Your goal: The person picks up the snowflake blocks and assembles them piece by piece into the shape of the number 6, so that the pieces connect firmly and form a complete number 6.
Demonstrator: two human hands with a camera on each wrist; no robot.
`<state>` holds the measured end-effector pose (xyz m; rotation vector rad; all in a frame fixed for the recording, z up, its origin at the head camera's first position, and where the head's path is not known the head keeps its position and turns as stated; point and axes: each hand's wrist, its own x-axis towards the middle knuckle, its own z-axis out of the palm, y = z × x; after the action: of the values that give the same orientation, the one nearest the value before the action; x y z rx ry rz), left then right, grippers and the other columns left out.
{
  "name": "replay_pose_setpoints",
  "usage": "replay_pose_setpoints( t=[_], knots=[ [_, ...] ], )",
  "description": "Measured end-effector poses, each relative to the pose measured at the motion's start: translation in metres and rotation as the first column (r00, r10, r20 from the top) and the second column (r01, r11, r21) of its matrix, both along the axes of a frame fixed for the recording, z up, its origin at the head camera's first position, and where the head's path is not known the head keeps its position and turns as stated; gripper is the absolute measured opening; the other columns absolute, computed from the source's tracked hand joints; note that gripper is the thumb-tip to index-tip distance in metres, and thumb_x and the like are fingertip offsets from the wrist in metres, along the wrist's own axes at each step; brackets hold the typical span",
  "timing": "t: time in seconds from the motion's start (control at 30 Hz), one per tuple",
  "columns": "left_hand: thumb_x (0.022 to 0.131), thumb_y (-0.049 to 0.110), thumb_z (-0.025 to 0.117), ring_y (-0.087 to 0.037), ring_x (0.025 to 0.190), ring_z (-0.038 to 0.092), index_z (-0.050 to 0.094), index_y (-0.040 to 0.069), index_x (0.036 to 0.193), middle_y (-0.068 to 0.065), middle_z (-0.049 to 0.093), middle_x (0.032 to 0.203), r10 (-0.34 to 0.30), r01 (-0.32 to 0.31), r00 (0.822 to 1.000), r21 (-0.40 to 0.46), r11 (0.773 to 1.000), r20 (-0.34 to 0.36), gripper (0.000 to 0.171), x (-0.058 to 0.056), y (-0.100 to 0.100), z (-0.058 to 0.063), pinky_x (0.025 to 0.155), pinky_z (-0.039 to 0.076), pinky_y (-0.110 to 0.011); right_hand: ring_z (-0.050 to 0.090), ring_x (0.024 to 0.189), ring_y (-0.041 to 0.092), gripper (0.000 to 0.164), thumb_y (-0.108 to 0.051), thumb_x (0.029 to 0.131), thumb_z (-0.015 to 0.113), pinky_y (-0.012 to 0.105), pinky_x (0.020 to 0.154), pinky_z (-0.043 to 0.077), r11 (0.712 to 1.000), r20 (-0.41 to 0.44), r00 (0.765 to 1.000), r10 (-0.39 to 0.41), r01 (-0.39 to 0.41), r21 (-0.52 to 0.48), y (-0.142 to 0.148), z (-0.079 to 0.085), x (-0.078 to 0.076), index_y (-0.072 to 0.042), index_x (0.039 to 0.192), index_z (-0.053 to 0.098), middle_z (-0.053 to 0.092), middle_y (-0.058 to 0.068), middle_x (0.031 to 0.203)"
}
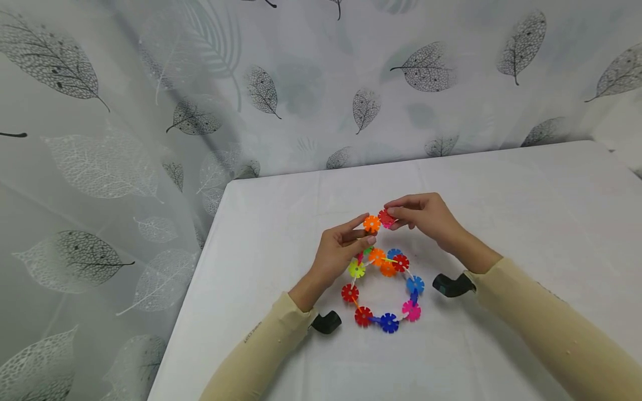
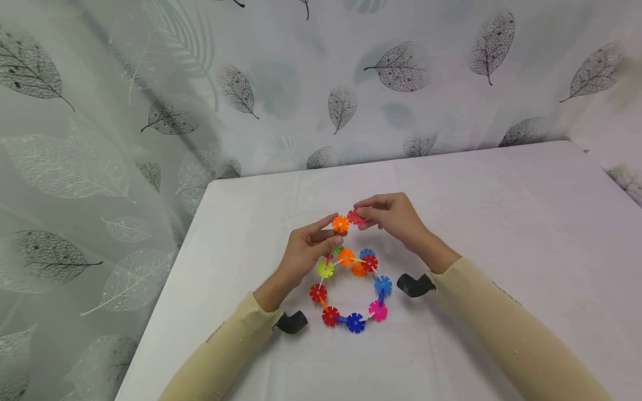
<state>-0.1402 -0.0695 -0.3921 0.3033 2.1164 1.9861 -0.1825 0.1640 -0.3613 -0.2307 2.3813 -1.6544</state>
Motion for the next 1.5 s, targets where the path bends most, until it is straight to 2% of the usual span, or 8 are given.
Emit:
replay_pose_setpoints(
  t=[0.13,0.57,0.67,0.87,1.0,1.17,1.33,1.5],
  knots=[
    [0.093,0.018,0.075,-0.02,0.105,0.072,0.061,0.027,0.142,-0.008,0.075,0.112,0.007,-0.007,1.0,-0.005,1.0,-0.002,0.051,-0.0001,0.0009,-0.0005,0.091,0.056,-0.032,0.074,0.089,0.016,0.045,-0.036,0.099,0.067,0.03,0.074,0.051,0.999,0.039,0.999,-0.011,0.012,-0.031,0.0006,-0.0006,0.0007,-0.003,0.129,0.068,0.076,0.009,0.104],
    [0.093,0.02,0.075,-0.02,0.104,0.072,0.061,0.028,0.142,-0.007,0.075,0.113,0.008,-0.009,1.0,-0.007,1.0,-0.018,0.051,-0.0002,0.0019,-0.002,0.09,0.056,-0.032,0.074,0.089,0.017,0.045,-0.037,0.098,0.068,0.037,0.078,0.053,0.999,0.083,0.996,-0.018,0.021,-0.043,-0.0003,0.0019,0.0028,-0.001,0.126,0.069,0.077,0.009,0.097],
    [0.094,0.017,0.075,-0.021,0.103,0.072,0.061,0.026,0.142,-0.009,0.074,0.113,0.014,-0.014,1.0,0.002,1.0,-0.02,0.051,-0.0002,0.0022,-0.0025,0.09,0.057,-0.032,0.073,0.093,0.017,0.051,-0.042,0.098,0.067,0.042,0.084,0.053,0.999,0.097,0.995,-0.001,0.005,-0.039,-0.0009,0.0031,0.0037,-0.001,0.127,0.068,0.077,0.008,0.098],
    [0.095,0.016,0.074,-0.022,0.104,0.072,0.059,0.025,0.144,-0.01,0.074,0.115,0.027,-0.027,0.999,0.003,1.0,-0.025,0.053,0.0007,0.0026,-0.0024,0.091,0.056,-0.032,0.071,0.105,0.022,0.054,-0.043,0.098,0.065,0.042,0.093,0.051,0.996,0.127,0.989,0.076,-0.07,-0.048,0.0018,0.0017,0.0036,-0.004,0.135,0.063,0.075,0.009,0.112],
    [0.095,0.016,0.074,-0.022,0.103,0.072,0.059,0.025,0.144,-0.009,0.074,0.115,0.025,-0.025,0.999,0.002,1.0,-0.04,0.053,0.0009,0.0024,-0.0028,0.091,0.056,-0.032,0.069,0.111,0.024,0.055,-0.041,0.099,0.065,0.041,0.093,0.051,0.994,0.116,0.988,0.1,-0.094,-0.051,0.0028,0.0,0.0041,-0.003,0.137,0.062,0.073,0.011,0.118],
    [0.095,0.017,0.073,-0.021,0.102,0.072,0.057,0.025,0.145,-0.008,0.073,0.117,0.018,-0.018,0.998,-0.007,1.0,-0.057,0.053,0.0009,0.002,-0.0022,0.091,0.056,-0.032,0.066,0.114,0.024,0.053,-0.041,0.098,0.067,0.037,0.093,0.05,0.995,0.094,0.991,0.092,-0.088,-0.045,0.0016,-0.0018,0.0038,-0.003,0.135,0.064,0.074,0.009,0.115],
    [0.096,0.015,0.071,-0.02,0.102,0.073,0.055,0.022,0.147,-0.009,0.073,0.118,0.01,-0.01,0.999,0.008,1.0,-0.037,0.053,0.0,0.0024,-0.0012,0.093,0.055,-0.032,0.065,0.113,0.026,0.049,-0.038,0.098,0.068,0.036,0.092,0.049,0.996,0.079,0.993,0.085,-0.081,-0.049,0.0,-0.0022,0.0055,-0.002,0.131,0.067,0.075,0.01,0.112],
    [0.097,0.012,0.068,-0.022,0.1,0.073,0.052,0.014,0.149,-0.012,0.073,0.117,-0.015,0.016,0.999,0.021,1.0,-0.045,0.054,-0.0013,0.0023,-0.0021,0.092,0.055,-0.033,0.064,0.112,0.027,0.048,-0.038,0.098,0.068,0.038,0.092,0.048,0.996,0.063,0.995,0.079,-0.076,-0.054,-0.0014,-0.0044,0.0054,-0.001,0.13,0.068,0.075,0.01,0.11]
  ],
)
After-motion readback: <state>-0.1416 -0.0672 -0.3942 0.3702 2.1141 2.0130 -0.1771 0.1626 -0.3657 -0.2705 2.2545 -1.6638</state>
